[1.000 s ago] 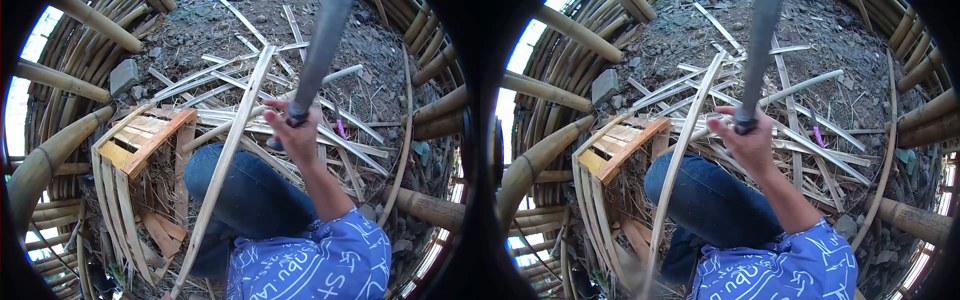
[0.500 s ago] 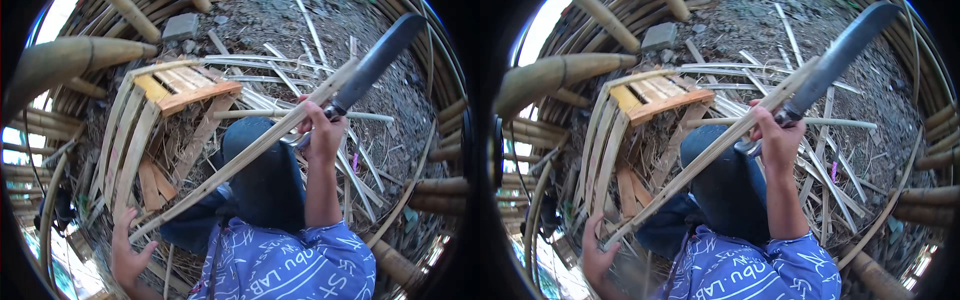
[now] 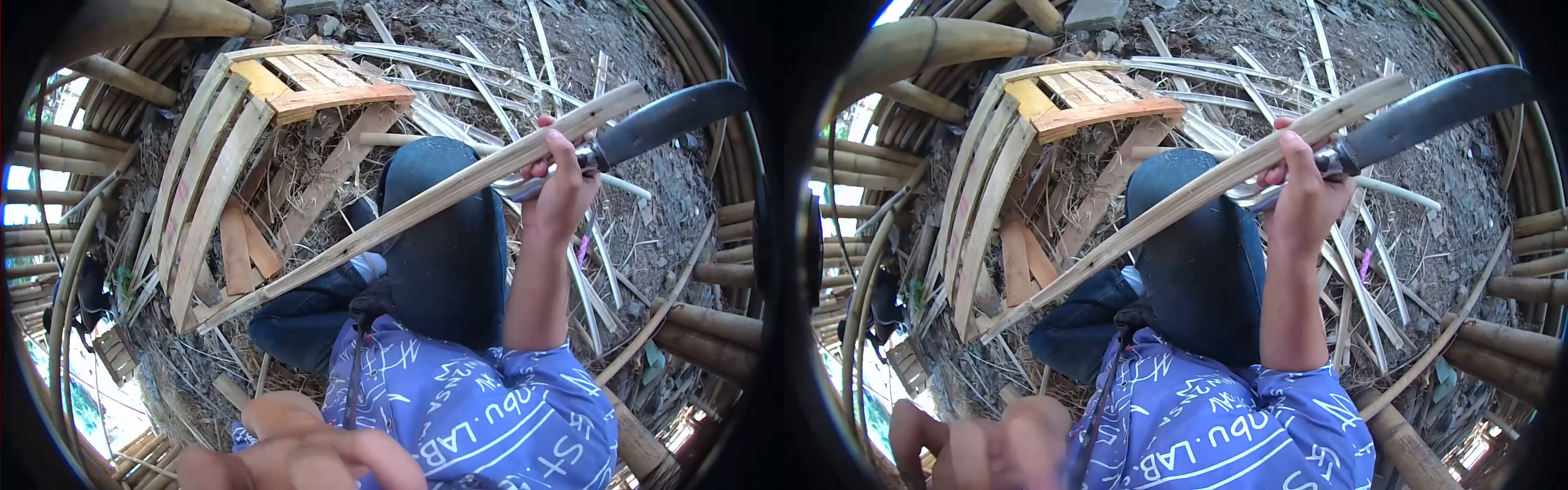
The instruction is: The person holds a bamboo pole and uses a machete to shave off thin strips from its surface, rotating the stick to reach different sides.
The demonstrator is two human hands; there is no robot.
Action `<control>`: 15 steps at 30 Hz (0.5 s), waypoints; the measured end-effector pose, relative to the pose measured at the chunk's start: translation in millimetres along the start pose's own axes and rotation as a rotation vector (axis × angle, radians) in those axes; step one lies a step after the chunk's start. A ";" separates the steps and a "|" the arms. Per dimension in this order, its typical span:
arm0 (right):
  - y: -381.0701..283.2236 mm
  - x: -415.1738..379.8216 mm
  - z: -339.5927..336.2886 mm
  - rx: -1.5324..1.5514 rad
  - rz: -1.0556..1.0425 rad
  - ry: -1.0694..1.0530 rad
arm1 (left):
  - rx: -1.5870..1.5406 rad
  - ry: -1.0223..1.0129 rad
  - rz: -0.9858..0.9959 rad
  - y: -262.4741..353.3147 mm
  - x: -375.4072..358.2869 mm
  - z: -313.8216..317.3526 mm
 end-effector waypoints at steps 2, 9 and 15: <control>1.4 0.8 -1.4 -0.004 -0.011 -0.001 | -0.138 0.080 0.197 -8.2 2.6 -0.1; -4.1 -6.2 4.6 -0.110 -0.019 -0.002 | 1.069 -0.085 0.397 -31.7 45.5 -52.1; -4.4 -8.0 3.9 -0.107 -0.014 -0.065 | 1.807 -0.111 -0.247 -90.0 66.4 -101.4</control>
Point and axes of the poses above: each hand's wrist, its own x-axis towards the middle knuckle, its own z-axis out of the palm, y = z × x, the point moved 4 cm from there along x, towards the middle knuckle, and after that the axes turned 6 degrees about z, right-handed, at the moved point
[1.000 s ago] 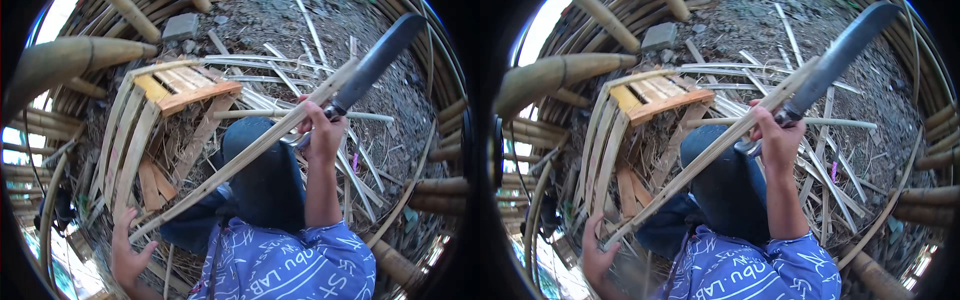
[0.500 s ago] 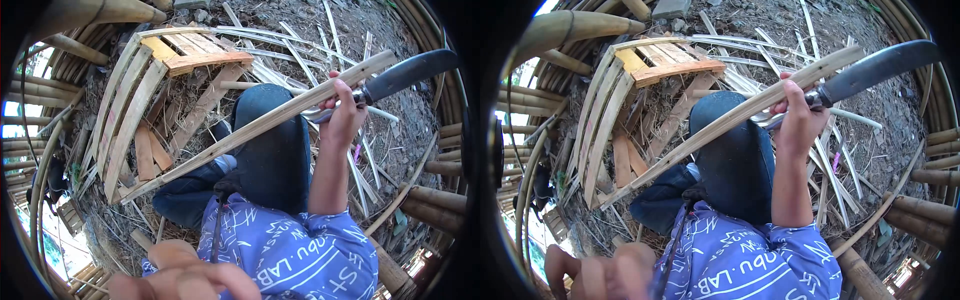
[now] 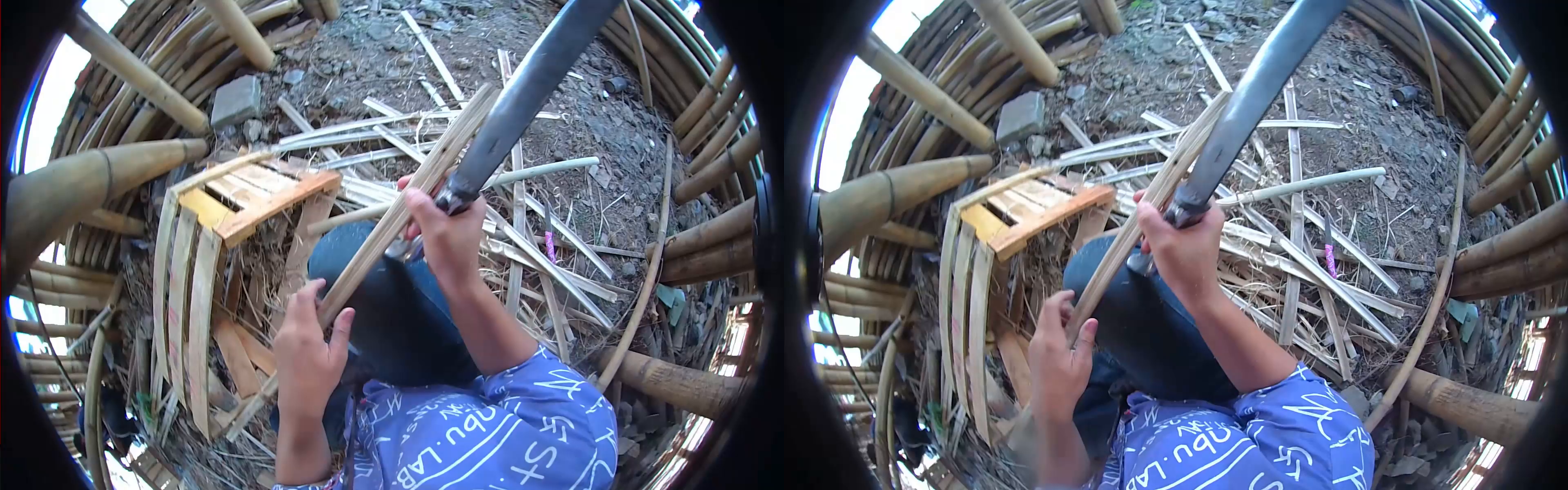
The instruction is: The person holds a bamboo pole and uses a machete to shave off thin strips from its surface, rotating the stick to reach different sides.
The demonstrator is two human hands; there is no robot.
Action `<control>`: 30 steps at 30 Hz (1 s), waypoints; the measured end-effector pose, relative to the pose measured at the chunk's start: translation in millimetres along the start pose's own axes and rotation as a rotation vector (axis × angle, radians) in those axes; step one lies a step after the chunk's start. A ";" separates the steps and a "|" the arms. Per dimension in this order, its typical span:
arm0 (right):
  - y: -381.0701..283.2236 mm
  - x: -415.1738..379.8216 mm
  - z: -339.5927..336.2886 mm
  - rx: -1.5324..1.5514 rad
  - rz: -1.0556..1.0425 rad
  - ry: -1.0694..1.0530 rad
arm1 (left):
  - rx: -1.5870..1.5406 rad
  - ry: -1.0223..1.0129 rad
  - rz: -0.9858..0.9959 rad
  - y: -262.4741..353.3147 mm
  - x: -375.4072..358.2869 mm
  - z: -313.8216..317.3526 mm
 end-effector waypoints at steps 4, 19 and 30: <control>3.8 1.2 -6.1 -0.017 0.018 -0.050 | -0.050 0.037 0.051 -23.4 6.0 18.6; 30.6 1.6 -80.3 -0.956 -0.385 -0.086 | 0.010 -0.095 0.008 -24.9 -6.3 15.9; 7.0 58.0 -100.8 -1.352 -0.434 0.010 | 0.231 -0.131 0.036 -6.7 -8.0 1.8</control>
Point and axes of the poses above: each hand's wrist, its own x-axis towards the middle knuckle, its own z-axis out of the palm, y = z × x, the point moved 4 cm from there along x, towards the middle knuckle, and after that the axes turned 6 degrees about z, right-handed, at the moved point
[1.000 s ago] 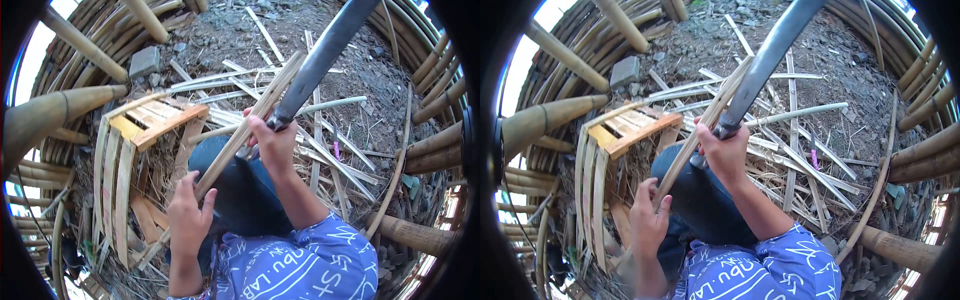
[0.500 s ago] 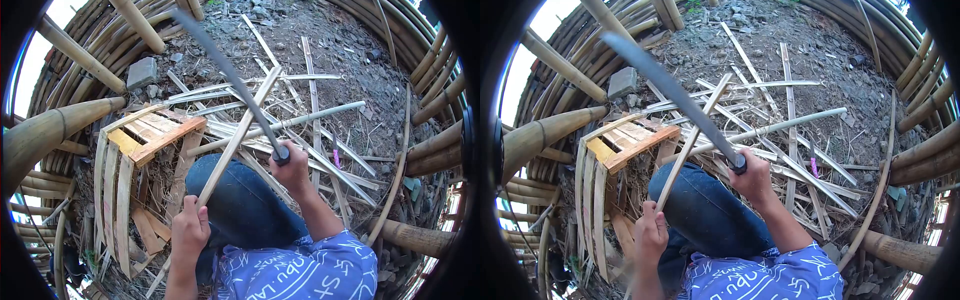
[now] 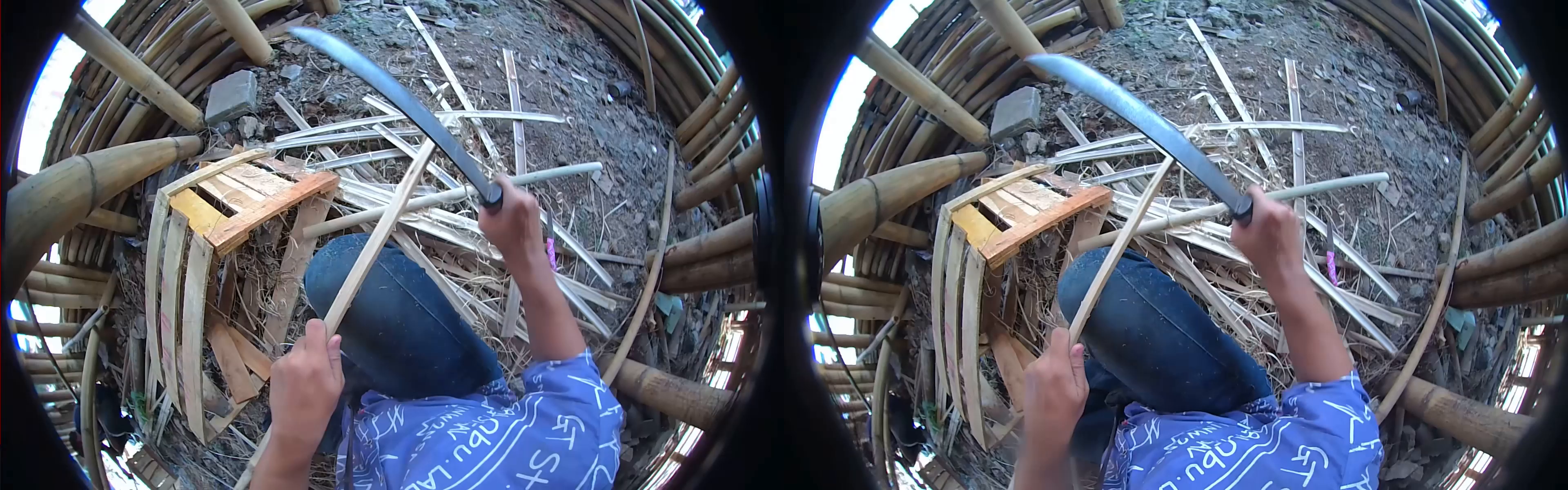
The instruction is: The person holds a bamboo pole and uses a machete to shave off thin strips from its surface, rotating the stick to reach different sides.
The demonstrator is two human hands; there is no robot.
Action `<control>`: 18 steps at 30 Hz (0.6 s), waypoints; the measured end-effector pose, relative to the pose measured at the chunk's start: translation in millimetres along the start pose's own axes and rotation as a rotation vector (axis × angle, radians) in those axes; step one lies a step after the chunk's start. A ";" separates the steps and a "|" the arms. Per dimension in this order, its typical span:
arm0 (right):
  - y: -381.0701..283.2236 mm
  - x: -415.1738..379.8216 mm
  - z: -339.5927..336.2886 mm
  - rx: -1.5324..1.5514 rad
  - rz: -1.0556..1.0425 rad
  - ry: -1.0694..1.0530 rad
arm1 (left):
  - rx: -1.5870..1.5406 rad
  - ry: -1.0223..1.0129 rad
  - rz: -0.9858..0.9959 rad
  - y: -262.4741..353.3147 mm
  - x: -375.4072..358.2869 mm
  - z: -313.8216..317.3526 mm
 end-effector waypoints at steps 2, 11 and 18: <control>-24.6 -16.0 -4.8 0.126 -0.066 0.016 | 0.040 -0.028 -0.007 -2.8 3.2 -0.7; -9.1 -3.1 -9.5 -0.050 -0.161 -0.044 | 0.115 -0.033 0.044 -6.8 0.4 -1.4; 0.3 -1.0 -16.3 -0.070 -0.091 -0.048 | 0.096 -0.003 0.039 -7.6 -1.4 -1.8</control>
Point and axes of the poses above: each hand's wrist, its own x-axis towards the middle knuckle, its own z-axis out of the palm, y = z × x, the point moved 4 cm from there along x, towards the middle knuckle, and after that the axes turned 6 degrees about z, right-handed, at the moved point
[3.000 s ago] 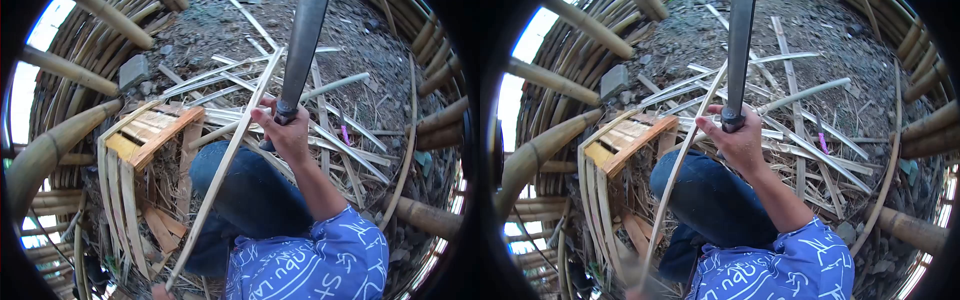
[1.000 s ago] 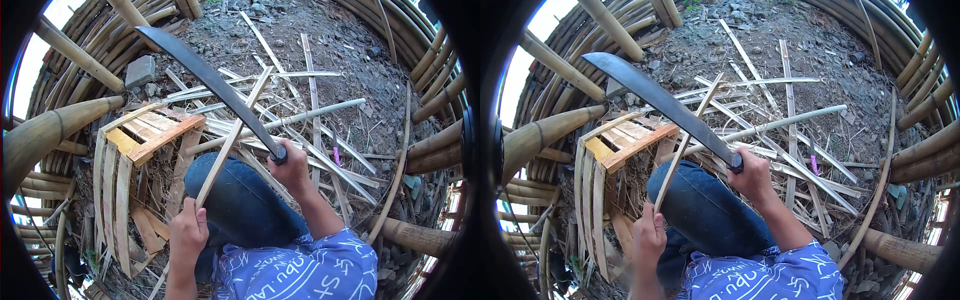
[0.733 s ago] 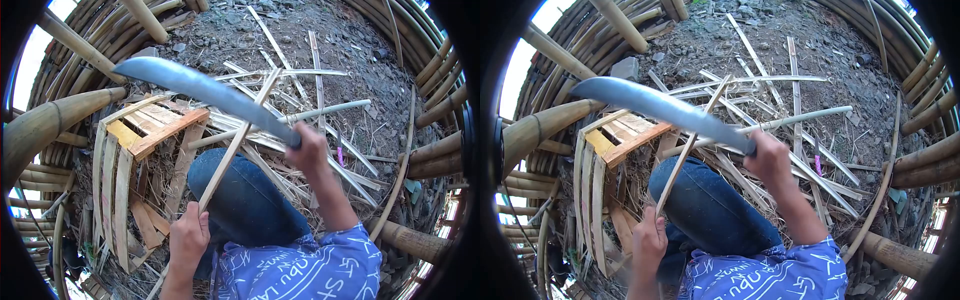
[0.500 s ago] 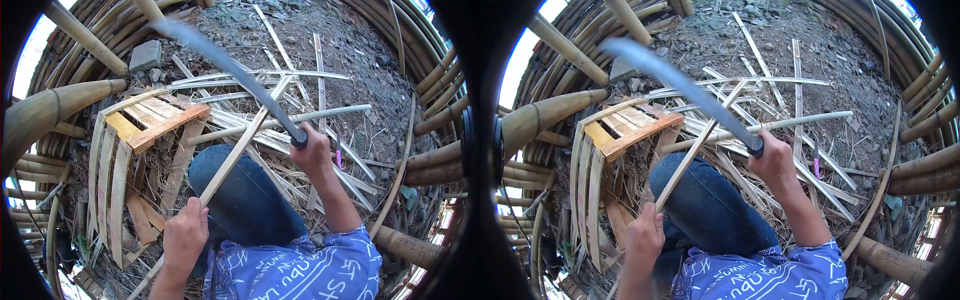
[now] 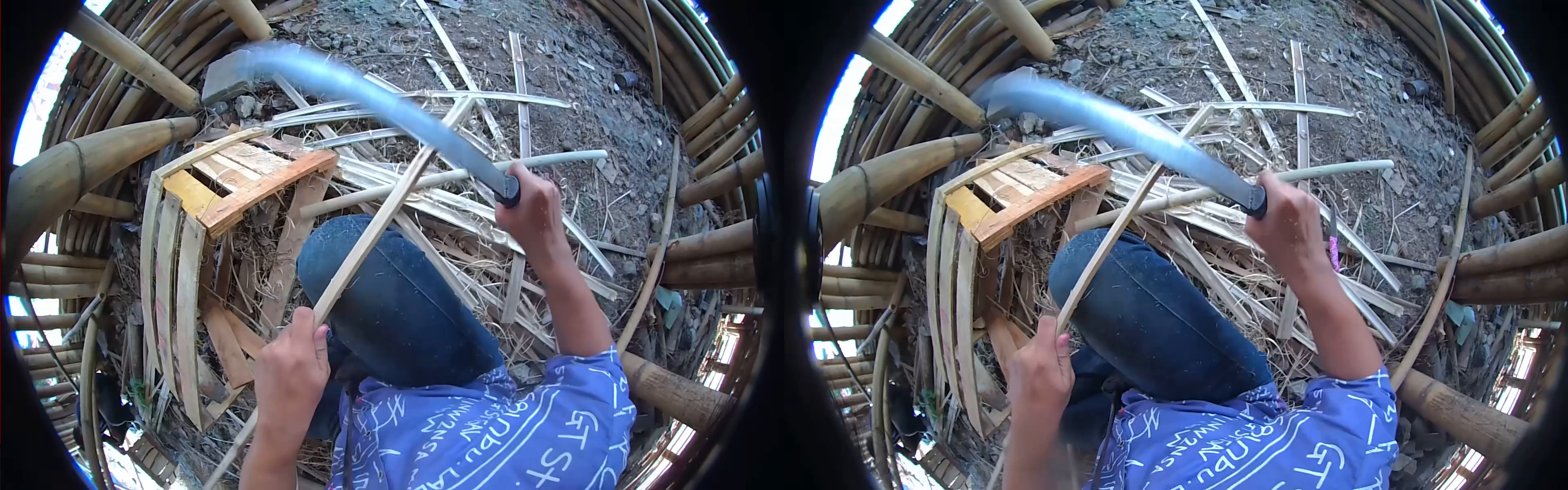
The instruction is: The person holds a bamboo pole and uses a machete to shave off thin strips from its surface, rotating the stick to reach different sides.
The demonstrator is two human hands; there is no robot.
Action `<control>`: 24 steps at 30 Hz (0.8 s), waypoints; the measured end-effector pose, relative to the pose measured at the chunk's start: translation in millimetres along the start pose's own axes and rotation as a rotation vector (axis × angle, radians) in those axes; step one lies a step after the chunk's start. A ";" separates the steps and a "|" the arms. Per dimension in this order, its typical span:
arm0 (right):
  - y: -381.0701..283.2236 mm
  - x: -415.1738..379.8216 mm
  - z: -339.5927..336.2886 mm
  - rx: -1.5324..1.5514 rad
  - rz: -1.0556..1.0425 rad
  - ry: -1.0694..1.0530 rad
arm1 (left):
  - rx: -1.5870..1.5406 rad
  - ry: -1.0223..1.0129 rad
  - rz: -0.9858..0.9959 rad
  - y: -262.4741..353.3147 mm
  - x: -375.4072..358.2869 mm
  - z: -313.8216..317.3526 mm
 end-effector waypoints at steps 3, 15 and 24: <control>22.2 11.3 9.7 -0.102 0.150 -0.039 | 0.071 -0.041 -0.054 9.6 2.1 -4.9; 34.0 -14.2 37.9 0.324 0.371 -0.041 | 0.006 -0.008 -0.041 -2.9 0.5 -5.9; 12.4 -61.1 77.3 0.781 0.698 -0.206 | -0.229 0.090 -0.046 -18.2 -17.9 8.4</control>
Point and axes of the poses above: each hand's wrist, its own x-axis towards the middle knuckle, its own z-axis out of the palm, y = z × x, the point moved 4 cm from there along x, towards the middle knuckle, and after that the axes turned 6 degrees about z, right-handed, at the moved point
